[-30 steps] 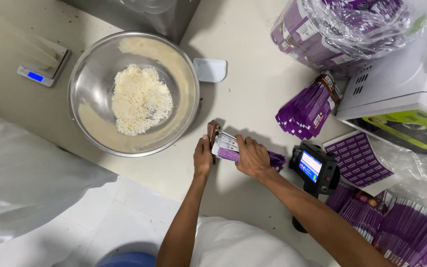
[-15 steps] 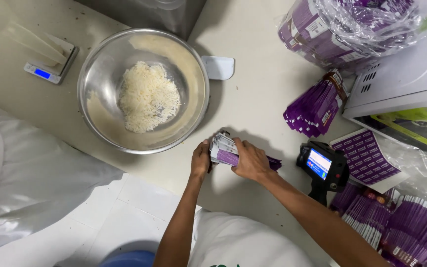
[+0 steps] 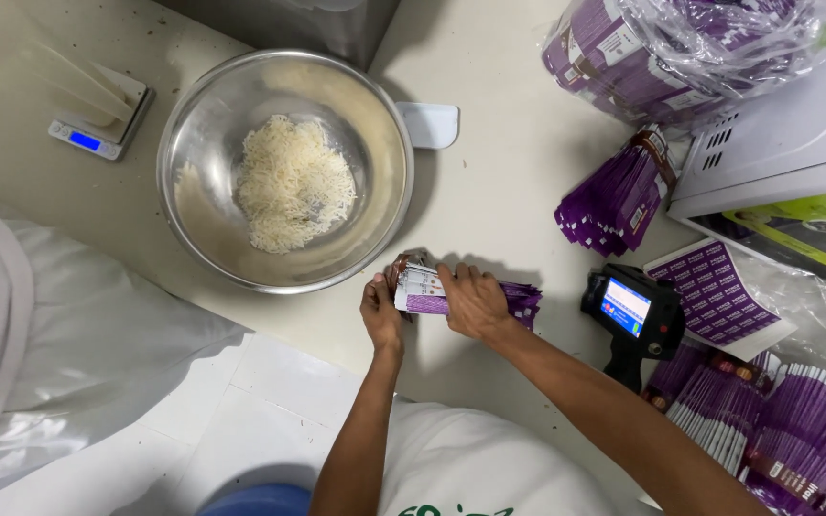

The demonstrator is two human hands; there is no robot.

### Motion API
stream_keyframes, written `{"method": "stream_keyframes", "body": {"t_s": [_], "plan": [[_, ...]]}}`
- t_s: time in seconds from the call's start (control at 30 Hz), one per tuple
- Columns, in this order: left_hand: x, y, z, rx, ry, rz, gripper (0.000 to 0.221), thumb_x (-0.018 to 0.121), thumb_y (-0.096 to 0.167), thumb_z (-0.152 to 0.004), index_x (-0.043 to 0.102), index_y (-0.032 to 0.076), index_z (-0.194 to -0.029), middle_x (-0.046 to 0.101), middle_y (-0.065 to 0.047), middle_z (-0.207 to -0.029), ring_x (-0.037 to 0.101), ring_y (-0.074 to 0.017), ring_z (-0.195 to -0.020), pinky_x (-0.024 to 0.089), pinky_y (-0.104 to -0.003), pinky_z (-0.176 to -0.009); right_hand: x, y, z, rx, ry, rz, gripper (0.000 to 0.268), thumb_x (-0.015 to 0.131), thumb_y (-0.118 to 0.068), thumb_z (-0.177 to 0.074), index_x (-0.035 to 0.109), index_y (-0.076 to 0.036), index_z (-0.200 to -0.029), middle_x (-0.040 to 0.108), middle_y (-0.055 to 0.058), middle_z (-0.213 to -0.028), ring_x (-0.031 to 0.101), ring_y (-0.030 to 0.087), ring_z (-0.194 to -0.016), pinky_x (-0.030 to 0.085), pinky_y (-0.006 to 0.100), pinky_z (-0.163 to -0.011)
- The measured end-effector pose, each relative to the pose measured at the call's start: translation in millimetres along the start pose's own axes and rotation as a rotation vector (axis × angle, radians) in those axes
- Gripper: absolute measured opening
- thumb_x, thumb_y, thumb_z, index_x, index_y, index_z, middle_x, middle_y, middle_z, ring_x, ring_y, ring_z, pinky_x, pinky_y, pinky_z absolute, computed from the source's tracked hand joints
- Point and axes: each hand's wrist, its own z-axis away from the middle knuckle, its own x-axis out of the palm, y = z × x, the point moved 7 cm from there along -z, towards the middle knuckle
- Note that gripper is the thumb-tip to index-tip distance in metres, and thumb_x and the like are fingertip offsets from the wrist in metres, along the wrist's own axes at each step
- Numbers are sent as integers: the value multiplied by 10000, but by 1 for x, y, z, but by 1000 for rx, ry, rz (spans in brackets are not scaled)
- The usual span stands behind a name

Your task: The person scans purple packets with a handheld device and sorts them by hand into stacks on a table near a bin of granola.

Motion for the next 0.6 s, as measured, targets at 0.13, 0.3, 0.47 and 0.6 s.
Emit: {"method": "stream_keyframes", "body": {"t_s": [0.13,0.3,0.47,0.6], "plan": [[-2,21,3,-34,-3,-29,239,695,408,-986,726,177,-932,548,63,-779,550,-92,-824,454,-270,-756,17,-5,-10,24,-77,-28,645,802,-246,-704,486,-104,-1248,588,108,-896,674,306,-830,559,446,-694],[-3,48,5,-56,-42,13,205,691,261,-1000,792,92,-1058,728,-32,-809,655,-134,-799,554,-301,-783,33,-3,-13,23,-28,27,630,803,-210,-698,510,-78,-1240,597,120,-869,680,308,-804,560,447,-675],[-12,59,22,89,-102,-239,273,693,407,-991,754,152,-917,637,-3,-804,608,-141,-852,497,-347,-843,27,-11,-11,88,-66,12,577,740,-164,-738,508,-56,-1255,613,128,-877,684,317,-814,554,449,-665],[-10,81,70,261,-144,-481,254,693,420,-993,769,184,-941,643,-48,-864,683,-233,-947,501,-410,-938,1,-9,-7,272,-245,-374,674,703,-194,-752,439,-40,-1352,647,222,-972,695,431,-926,557,523,-777]]}}
